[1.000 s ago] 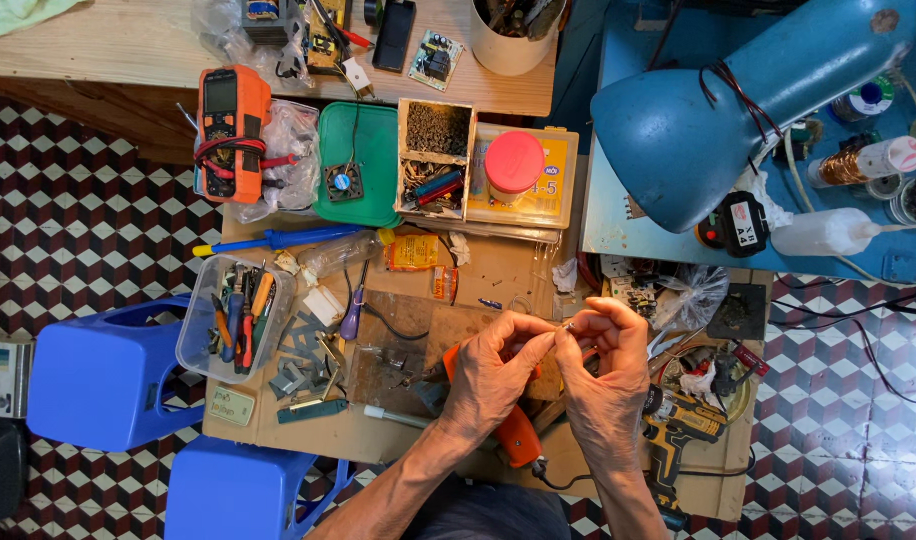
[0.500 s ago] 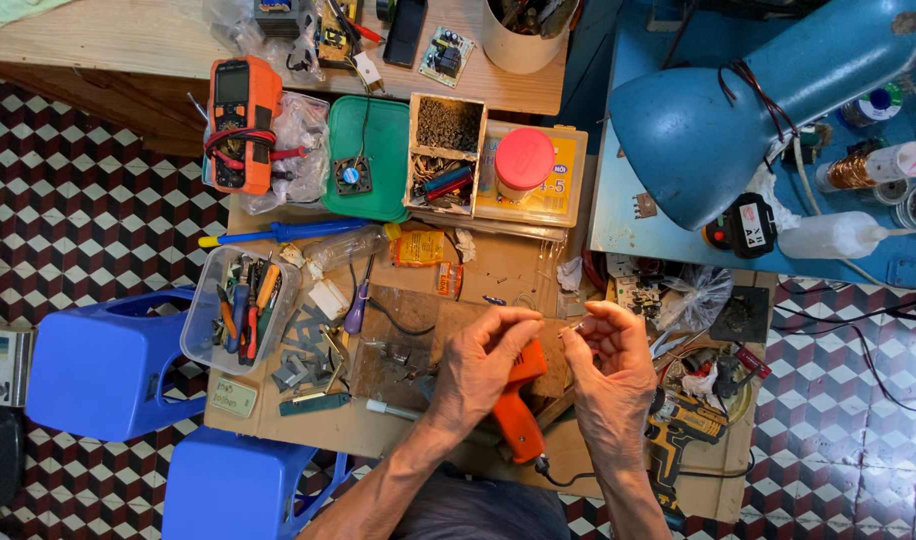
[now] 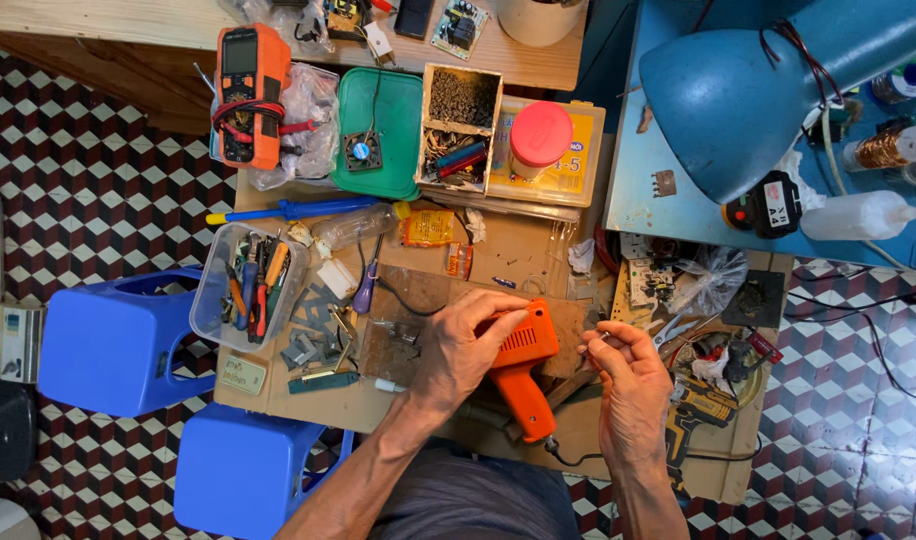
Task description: The person uses a screwdriver to remove a screw from an orange handheld device, then inserts a small metal pin into a hole on the device. The person works at a cluttered workbench with various tools and electronic components.
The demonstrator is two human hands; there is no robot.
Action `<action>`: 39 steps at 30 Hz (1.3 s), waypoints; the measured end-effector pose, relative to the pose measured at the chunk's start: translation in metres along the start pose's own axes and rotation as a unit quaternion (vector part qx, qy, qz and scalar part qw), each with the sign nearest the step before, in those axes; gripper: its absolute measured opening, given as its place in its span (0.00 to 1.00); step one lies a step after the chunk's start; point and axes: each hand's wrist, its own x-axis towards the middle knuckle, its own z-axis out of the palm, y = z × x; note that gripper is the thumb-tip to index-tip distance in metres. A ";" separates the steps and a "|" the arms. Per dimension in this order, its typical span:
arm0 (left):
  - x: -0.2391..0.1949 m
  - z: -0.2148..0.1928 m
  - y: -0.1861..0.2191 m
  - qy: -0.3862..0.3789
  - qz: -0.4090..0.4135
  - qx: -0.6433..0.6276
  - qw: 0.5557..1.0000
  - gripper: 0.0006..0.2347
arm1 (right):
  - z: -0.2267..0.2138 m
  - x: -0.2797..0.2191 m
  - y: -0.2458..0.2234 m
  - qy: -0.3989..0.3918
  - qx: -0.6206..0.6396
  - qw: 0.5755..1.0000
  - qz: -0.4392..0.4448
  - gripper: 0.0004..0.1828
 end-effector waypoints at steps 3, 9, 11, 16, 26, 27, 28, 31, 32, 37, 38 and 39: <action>0.002 0.007 0.002 0.000 0.088 0.061 0.994 0.06 | 0.000 -0.004 0.005 -0.002 -0.004 1.000 0.012 0.16; 0.002 0.015 -0.003 -0.019 0.098 0.079 0.992 0.06 | 0.002 -0.006 0.007 -0.012 -0.006 1.000 0.028 0.16; 0.002 0.012 -0.004 -0.014 0.061 0.075 0.995 0.05 | 0.002 -0.006 0.007 -0.025 -0.003 0.999 0.028 0.16; 0.006 0.006 -0.004 -0.034 -0.067 -0.003 0.997 0.06 | 0.007 -0.004 0.005 -0.034 -0.047 0.998 0.012 0.15; 0.010 0.014 -0.005 -0.044 -0.050 0.003 0.998 0.06 | 0.018 -0.004 -0.005 -0.030 -0.030 0.999 0.003 0.12; 0.010 0.016 -0.006 -0.046 -0.043 0.016 0.998 0.06 | 0.018 -0.004 -0.005 -0.026 -0.032 0.999 0.006 0.13; 0.011 0.017 -0.006 -0.044 -0.031 0.021 0.998 0.06 | 0.017 -0.005 -0.006 -0.022 -0.033 0.999 0.009 0.13; 0.011 0.018 -0.010 -0.042 -0.011 0.028 0.999 0.05 | 0.016 -0.006 -0.006 -0.017 -0.034 0.999 0.011 0.13; 0.011 0.018 -0.011 -0.043 -0.016 0.027 0.999 0.06 | 0.016 -0.007 -0.006 -0.017 -0.035 0.999 0.010 0.13; 0.009 0.016 -0.021 -0.048 -0.102 -0.050 0.992 0.07 | 0.018 -0.007 -0.007 -0.016 -0.033 0.999 -0.002 0.12; 0.008 0.015 -0.022 -0.041 -0.115 -0.059 0.991 0.07 | 0.019 -0.007 -0.006 -0.018 -0.034 0.999 -0.009 0.12; 0.007 0.014 -0.024 -0.032 -0.128 -0.067 0.989 0.08 | 0.020 -0.006 -0.006 -0.021 -0.036 0.999 -0.019 0.11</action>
